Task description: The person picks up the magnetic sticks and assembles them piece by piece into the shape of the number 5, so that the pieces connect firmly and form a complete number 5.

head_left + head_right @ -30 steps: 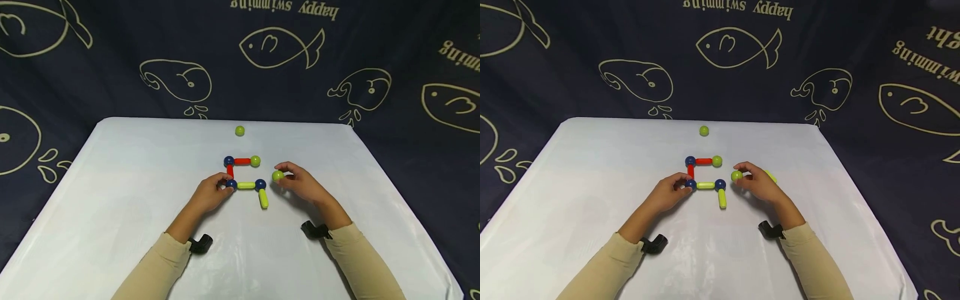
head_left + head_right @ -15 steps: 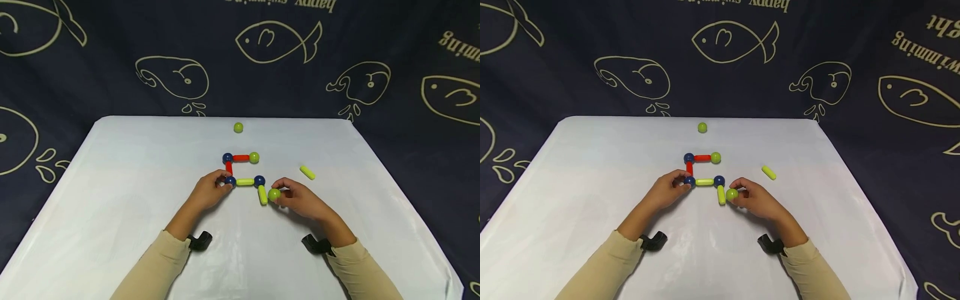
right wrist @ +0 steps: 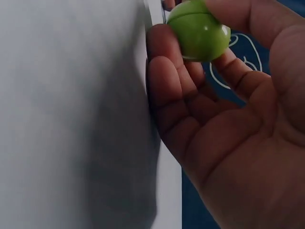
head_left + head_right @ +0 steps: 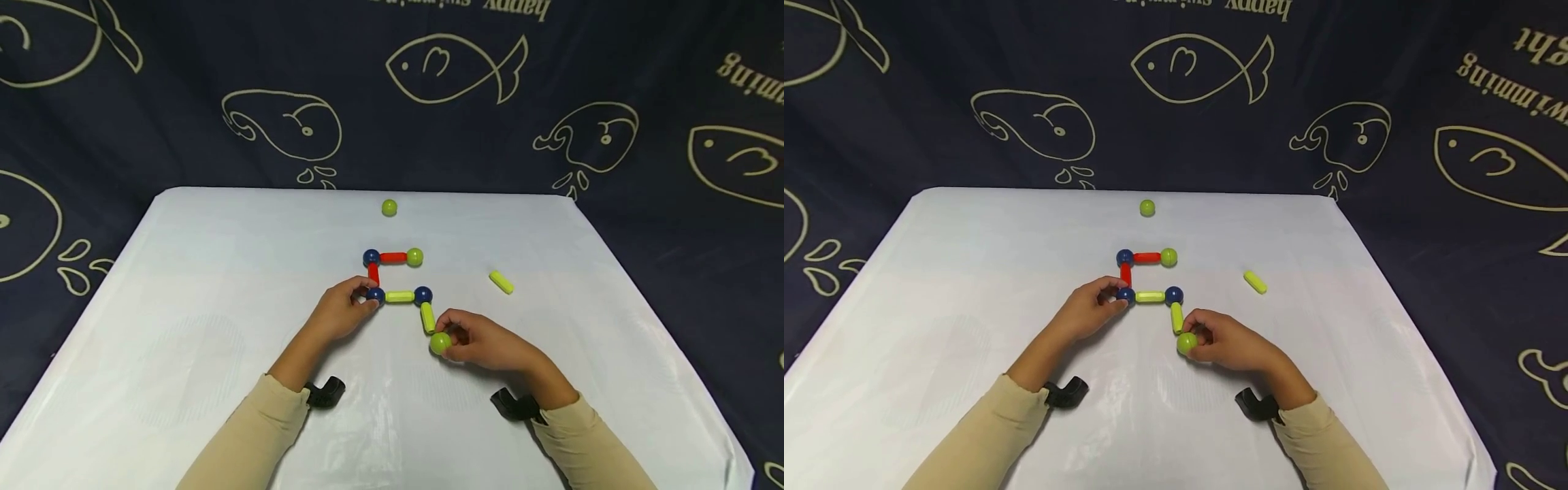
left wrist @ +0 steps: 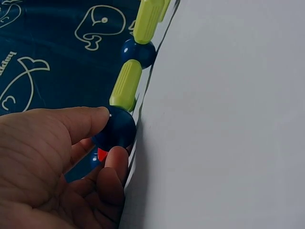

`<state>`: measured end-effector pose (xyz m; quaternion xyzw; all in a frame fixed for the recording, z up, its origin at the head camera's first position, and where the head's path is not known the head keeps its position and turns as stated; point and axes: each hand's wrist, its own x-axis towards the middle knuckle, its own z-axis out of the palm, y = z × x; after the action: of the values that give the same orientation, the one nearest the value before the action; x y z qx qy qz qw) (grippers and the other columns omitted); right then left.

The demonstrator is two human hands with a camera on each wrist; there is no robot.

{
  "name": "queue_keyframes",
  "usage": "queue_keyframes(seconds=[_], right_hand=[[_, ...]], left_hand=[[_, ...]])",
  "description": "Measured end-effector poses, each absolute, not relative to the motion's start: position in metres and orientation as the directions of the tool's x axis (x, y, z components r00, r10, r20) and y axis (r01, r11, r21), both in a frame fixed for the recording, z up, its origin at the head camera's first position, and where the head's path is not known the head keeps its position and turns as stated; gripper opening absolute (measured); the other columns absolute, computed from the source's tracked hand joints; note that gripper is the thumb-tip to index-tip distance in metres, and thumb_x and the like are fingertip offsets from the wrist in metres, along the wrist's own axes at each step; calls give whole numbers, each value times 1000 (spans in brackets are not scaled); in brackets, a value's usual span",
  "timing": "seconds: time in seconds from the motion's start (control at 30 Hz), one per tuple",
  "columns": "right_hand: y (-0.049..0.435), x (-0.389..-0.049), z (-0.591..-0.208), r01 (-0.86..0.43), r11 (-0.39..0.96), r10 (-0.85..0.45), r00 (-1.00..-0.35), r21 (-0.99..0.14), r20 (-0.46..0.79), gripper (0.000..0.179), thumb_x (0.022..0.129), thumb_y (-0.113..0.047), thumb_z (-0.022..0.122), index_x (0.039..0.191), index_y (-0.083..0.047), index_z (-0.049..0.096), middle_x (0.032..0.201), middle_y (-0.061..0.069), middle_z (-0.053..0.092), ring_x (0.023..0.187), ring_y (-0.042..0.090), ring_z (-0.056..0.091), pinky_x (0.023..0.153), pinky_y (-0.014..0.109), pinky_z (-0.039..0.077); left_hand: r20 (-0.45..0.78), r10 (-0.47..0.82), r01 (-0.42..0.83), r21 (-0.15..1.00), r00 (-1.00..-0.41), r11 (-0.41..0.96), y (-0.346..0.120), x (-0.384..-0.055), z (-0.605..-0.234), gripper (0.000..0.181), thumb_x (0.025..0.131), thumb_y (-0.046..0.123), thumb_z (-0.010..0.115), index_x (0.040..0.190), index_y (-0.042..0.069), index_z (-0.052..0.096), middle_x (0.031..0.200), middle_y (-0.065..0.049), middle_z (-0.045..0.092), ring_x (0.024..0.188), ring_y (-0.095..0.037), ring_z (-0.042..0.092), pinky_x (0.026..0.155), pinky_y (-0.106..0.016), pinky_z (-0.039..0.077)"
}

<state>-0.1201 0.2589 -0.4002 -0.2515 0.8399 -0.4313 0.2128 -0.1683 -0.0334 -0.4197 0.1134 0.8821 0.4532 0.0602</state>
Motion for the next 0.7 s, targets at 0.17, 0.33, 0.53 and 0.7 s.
queue_keyframes(seconds=[0.17, 0.33, 0.53, 0.7], right_hand=[[256, -120, -404, -312, 499, -629, -773, -809, -90, 26, 90, -13, 74, 111, -11, 58, 84, 0, 55, 77, 15, 54, 69, 27, 46], [254, -121, -407, -361, 523, -620, -783, -772, -54, 27, 89, -16, 76, 109, -14, 58, 82, -3, 56, 76, 13, 55, 69, 27, 47], [252, -119, -406, -349, 541, -605, -793, -765, -66, 27, 89, -17, 76, 109, -13, 58, 81, -3, 56, 76, 13, 55, 69, 27, 46], [253, -117, -406, -337, 547, -595, -801, -767, -73, 28, 89, -17, 76, 109, -12, 58, 81, -3, 56, 75, 13, 55, 69, 26, 46]], left_hand=[[-8, 255, 143, 812, -967, 566, -34, -168, -419, 28, 91, 19, 72, 118, 14, 66, 106, -5, 68, 80, -17, 55, 70, -32, 44], [-6, 252, 144, 807, -968, 573, -34, -170, -420, 29, 91, 20, 72, 119, 14, 66, 107, -4, 68, 81, -17, 55, 71, -32, 45], [-16, 258, 140, 808, -966, 572, -34, -170, -420, 29, 91, 20, 72, 120, 14, 66, 108, -5, 68, 82, -17, 55, 72, -32, 45], [-14, 257, 140, 810, -966, 569, -33, -170, -421, 29, 91, 19, 72, 119, 14, 66, 107, -5, 68, 81, -17, 55, 71, -32, 45]])
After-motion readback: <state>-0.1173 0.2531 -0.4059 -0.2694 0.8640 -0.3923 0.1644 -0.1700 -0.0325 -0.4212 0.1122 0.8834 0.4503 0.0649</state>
